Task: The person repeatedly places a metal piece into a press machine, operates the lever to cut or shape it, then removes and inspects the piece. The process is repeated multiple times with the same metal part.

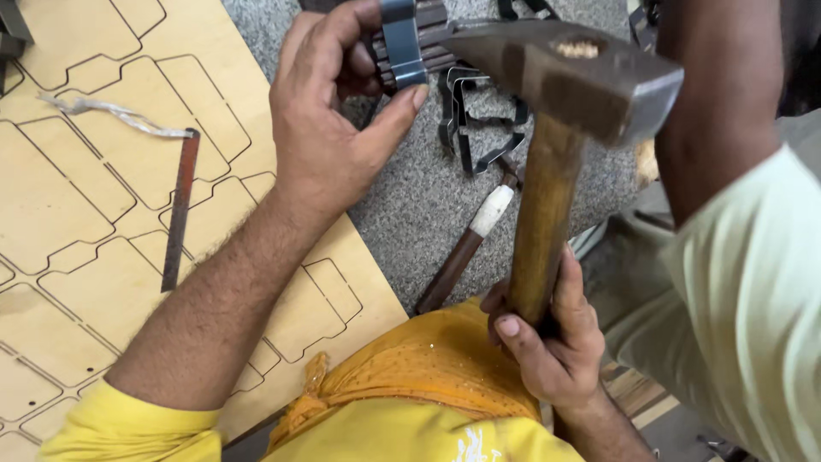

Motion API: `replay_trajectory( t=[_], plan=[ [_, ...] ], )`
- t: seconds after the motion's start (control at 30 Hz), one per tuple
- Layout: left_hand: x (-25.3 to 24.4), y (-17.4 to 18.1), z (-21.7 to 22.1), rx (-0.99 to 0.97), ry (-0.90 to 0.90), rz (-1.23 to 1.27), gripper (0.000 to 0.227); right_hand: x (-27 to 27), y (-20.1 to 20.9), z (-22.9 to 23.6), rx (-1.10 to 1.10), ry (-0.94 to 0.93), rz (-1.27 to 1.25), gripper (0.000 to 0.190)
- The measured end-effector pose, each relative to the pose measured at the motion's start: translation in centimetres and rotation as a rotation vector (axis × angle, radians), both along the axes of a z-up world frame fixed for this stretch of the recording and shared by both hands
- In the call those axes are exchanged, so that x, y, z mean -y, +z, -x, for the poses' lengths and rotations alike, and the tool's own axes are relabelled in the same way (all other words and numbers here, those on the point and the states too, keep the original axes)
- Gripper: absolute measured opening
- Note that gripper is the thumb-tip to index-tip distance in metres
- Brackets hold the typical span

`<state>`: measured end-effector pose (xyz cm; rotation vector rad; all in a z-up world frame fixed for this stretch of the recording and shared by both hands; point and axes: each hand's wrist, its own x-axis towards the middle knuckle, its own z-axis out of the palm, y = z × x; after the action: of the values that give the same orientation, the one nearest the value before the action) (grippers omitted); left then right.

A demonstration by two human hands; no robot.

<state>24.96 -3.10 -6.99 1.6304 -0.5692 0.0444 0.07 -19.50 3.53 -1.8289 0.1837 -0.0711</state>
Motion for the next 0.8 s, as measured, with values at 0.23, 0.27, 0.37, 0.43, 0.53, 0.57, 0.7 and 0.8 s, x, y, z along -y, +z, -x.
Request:
replay_trajectory(
  t=[0.23,0.27,0.37,0.43,0.53,0.57,0.7,0.8],
  plan=[
    [0.0,-0.2,-0.6,-0.035,-0.045,0.074,0.053,-0.4,0.0,-0.2,-0.033,0.018,0.130,0.084],
    [0.0,-0.3,-0.6,-0.039,-0.039,0.073,0.052,-0.6,0.1,0.0,-0.034,0.017,0.149,0.084],
    [0.0,-0.3,-0.5,-0.038,-0.047,0.102,0.052,-0.9,0.3,0.0,-0.032,0.017,0.152,0.083],
    [-0.1,-0.4,-0.7,-0.021,-0.056,0.118,0.053,-1.1,0.2,-0.1,-0.015,0.019,0.183,0.083],
    [0.1,-0.5,-0.5,0.011,-0.061,0.122,0.055,-1.2,0.5,0.0,-0.011,0.018,0.180,0.082],
    [0.1,-0.5,-0.6,0.025,-0.059,0.117,0.055,-1.2,0.5,-0.1,-0.010,0.020,0.170,0.081],
    [0.3,-0.7,-0.5,0.051,-0.044,0.091,0.055,-1.3,0.6,0.0,-0.042,0.019,0.205,0.082],
    [0.4,-0.9,-0.4,0.053,-0.041,0.074,0.055,-1.6,0.5,0.0,-0.007,0.011,0.191,0.080]
  ],
)
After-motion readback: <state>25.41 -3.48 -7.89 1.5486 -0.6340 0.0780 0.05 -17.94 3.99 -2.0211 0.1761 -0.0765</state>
